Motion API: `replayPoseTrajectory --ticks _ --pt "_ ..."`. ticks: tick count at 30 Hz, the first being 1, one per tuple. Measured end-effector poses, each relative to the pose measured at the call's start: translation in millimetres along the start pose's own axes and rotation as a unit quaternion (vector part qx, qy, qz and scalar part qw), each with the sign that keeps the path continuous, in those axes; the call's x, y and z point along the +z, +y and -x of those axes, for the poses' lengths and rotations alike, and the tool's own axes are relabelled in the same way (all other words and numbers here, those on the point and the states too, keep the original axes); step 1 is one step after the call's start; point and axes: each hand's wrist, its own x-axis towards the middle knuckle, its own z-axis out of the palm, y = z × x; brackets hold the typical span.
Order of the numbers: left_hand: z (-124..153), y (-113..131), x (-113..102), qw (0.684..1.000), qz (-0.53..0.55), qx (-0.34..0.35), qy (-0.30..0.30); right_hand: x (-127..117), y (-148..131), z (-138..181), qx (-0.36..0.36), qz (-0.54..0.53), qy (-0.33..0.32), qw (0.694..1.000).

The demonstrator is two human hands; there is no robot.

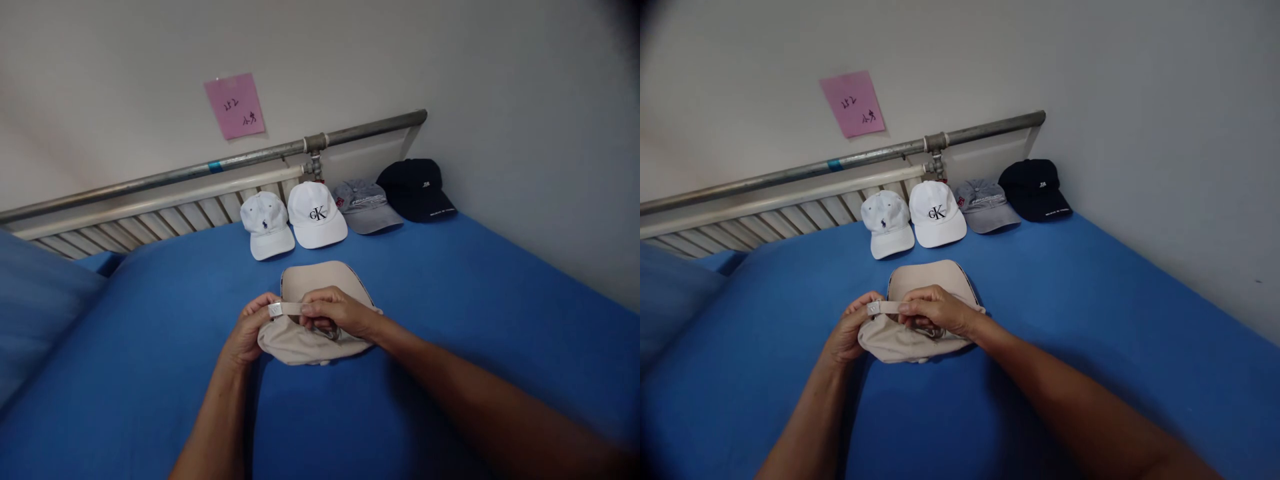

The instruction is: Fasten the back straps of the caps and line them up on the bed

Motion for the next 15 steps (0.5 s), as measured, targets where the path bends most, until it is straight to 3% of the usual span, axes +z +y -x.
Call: replayPoseTrajectory --ticks 15 --pt "2.9 4.6 3.7 1.0 -0.021 -0.004 -0.003 2.0 -2.7 -2.1 0.017 0.015 0.011 1.0"
